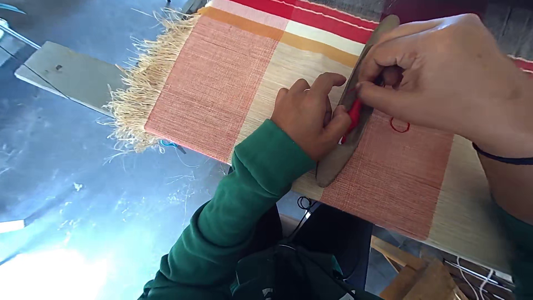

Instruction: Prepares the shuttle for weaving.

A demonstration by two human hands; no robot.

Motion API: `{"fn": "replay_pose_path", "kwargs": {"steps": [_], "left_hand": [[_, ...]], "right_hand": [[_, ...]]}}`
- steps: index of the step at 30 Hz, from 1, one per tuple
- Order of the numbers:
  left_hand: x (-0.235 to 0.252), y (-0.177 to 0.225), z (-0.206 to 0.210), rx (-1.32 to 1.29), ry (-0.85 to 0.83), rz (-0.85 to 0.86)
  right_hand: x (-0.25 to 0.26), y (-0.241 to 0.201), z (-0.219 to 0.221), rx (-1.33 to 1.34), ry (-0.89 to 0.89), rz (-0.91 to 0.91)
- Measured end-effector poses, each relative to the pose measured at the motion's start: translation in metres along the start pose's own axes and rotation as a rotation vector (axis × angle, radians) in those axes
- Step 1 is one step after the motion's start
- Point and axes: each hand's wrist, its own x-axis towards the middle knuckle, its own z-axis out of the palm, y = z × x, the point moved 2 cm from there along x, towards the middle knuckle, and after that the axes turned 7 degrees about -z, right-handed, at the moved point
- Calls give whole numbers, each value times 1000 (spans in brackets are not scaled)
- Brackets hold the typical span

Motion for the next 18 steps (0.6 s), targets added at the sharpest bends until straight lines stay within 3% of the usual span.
{"fn": "replay_pose_path", "kwargs": {"steps": [18], "left_hand": [[0, 2, -2, 26, -23, -19]], "right_hand": [[-2, 10, 0, 80, 2, -2]]}}
